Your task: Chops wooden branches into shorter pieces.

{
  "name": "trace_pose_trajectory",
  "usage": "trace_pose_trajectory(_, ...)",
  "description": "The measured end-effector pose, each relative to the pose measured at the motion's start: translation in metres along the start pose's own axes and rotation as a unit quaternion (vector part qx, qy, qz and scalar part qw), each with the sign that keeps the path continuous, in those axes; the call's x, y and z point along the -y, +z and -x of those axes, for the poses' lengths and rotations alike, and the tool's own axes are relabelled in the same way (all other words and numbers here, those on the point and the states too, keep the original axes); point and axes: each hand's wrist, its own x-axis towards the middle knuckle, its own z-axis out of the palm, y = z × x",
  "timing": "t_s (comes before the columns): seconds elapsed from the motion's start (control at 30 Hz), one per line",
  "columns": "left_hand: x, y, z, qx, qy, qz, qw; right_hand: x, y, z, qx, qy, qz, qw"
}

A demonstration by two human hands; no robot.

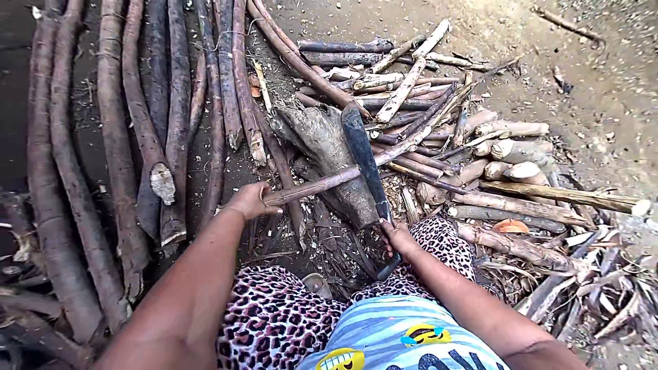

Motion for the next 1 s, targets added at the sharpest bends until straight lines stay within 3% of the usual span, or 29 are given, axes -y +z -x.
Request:
trace_pose_trajectory(0.1, 0.0, 0.011, 0.012, 0.011, 0.009, -0.04, 0.999, 0.001, -0.004, 0.007, -0.021, -0.062, 0.032, 0.997)
trace_pose_trajectory(0.2, -0.007, 0.038, 0.01, 0.149, -0.028, -0.025, 0.988, 0.018, -0.005, 0.024, -0.034, -0.113, 0.022, 0.993)
trace_pose_trajectory(0.37, -0.021, 0.054, -0.003, 0.168, -0.055, -0.106, 0.978, 0.075, -0.021, 0.073, -0.079, -0.328, -0.009, 0.941)
trace_pose_trajectory(0.43, -0.031, 0.055, -0.005, 0.198, -0.087, -0.133, 0.967, 0.107, -0.032, 0.096, -0.091, -0.452, -0.037, 0.887)
trace_pose_trajectory(0.53, -0.03, 0.057, -0.014, 0.244, -0.121, -0.127, 0.954, 0.165, -0.048, 0.128, -0.103, -0.634, -0.084, 0.762)
trace_pose_trajectory(0.6, -0.023, 0.058, -0.021, 0.248, -0.13, -0.103, 0.954, 0.202, -0.054, 0.138, -0.136, -0.709, -0.101, 0.685)
trace_pose_trajectory(0.67, -0.02, 0.059, -0.025, 0.245, -0.136, -0.088, 0.956, 0.217, -0.049, 0.128, -0.166, -0.728, -0.152, 0.648)
trace_pose_trajectory(0.7, -0.018, 0.06, -0.026, 0.245, -0.136, -0.085, 0.956, 0.204, -0.041, 0.117, -0.193, -0.707, -0.142, 0.666)
trace_pose_trajectory(0.73, -0.018, 0.061, -0.027, 0.246, -0.136, -0.084, 0.956, 0.174, -0.03, 0.1, -0.222, -0.654, -0.102, 0.716)
trace_pose_trajectory(0.8, -0.018, 0.059, -0.027, 0.248, -0.141, -0.081, 0.955, 0.076, -0.006, 0.047, -0.237, -0.444, 0.059, 0.862)
trace_pose_trajectory(0.83, -0.017, 0.059, -0.026, 0.25, -0.144, -0.077, 0.954, 0.03, 0.002, 0.025, -0.186, -0.3, 0.161, 0.922)
trace_pose_trajectory(0.9, -0.011, 0.055, -0.027, 0.253, -0.148, -0.07, 0.954, -0.008, 0.015, -0.005, -0.08, -0.075, 0.263, 0.959)
trace_pose_trajectory(1.0, -0.006, 0.046, -0.021, 0.23, -0.157, -0.065, 0.958, 0.0, 0.02, -0.005, -0.019, 0.008, 0.195, 0.981)
